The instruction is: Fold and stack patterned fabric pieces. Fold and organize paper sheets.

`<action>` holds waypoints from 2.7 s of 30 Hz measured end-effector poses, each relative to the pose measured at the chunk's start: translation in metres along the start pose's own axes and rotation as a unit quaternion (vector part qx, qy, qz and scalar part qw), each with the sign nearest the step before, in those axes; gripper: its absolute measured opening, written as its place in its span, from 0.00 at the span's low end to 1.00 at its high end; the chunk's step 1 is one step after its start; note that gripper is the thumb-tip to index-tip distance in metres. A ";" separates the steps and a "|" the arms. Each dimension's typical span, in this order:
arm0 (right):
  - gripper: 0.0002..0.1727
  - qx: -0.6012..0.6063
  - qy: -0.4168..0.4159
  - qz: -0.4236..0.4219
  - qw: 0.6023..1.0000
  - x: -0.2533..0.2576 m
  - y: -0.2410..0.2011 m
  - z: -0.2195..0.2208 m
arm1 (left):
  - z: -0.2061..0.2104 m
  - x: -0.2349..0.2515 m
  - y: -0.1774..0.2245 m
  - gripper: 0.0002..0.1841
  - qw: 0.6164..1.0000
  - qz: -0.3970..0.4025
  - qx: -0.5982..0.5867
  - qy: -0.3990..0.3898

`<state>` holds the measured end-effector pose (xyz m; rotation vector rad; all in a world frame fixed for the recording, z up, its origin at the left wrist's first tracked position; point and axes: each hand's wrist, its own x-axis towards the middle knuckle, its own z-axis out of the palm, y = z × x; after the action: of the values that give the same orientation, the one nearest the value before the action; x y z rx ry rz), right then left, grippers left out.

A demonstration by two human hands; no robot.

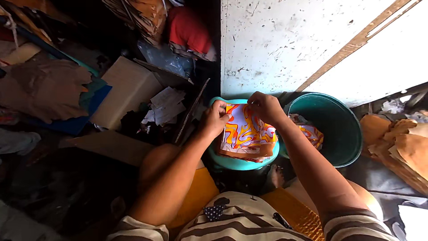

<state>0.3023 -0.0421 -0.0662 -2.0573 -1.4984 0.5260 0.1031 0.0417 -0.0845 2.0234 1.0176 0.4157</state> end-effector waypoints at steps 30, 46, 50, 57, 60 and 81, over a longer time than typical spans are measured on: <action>0.19 -0.057 0.194 -0.054 0.978 -0.037 0.004 -0.022 | -0.001 -0.053 -0.022 0.06 0.940 0.295 0.152 -0.080; 0.45 -0.262 0.039 -0.117 0.957 -0.051 -0.010 0.086 | -0.037 -0.019 -0.024 0.16 0.988 0.126 -0.029 0.087; 0.46 -0.266 0.065 -0.113 0.955 -0.051 -0.003 0.093 | -0.023 -0.017 -0.024 0.16 0.991 0.119 -0.015 0.054; 0.34 -0.023 0.055 -0.099 0.993 -0.049 -0.005 0.047 | 0.003 -0.017 -0.028 0.20 0.982 0.189 0.012 0.027; 0.24 0.091 0.197 -0.002 0.976 -0.048 0.036 0.000 | 0.006 -0.022 -0.032 0.24 0.979 0.204 0.009 0.028; 0.16 -0.127 0.031 0.476 0.870 -0.093 0.223 -0.058 | -0.019 -0.031 0.012 0.21 0.977 0.199 -0.019 0.076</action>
<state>0.4743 -0.1953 -0.1605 -2.9271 -0.4141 0.6151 0.0790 0.0236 -0.0609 2.1876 0.6784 0.8046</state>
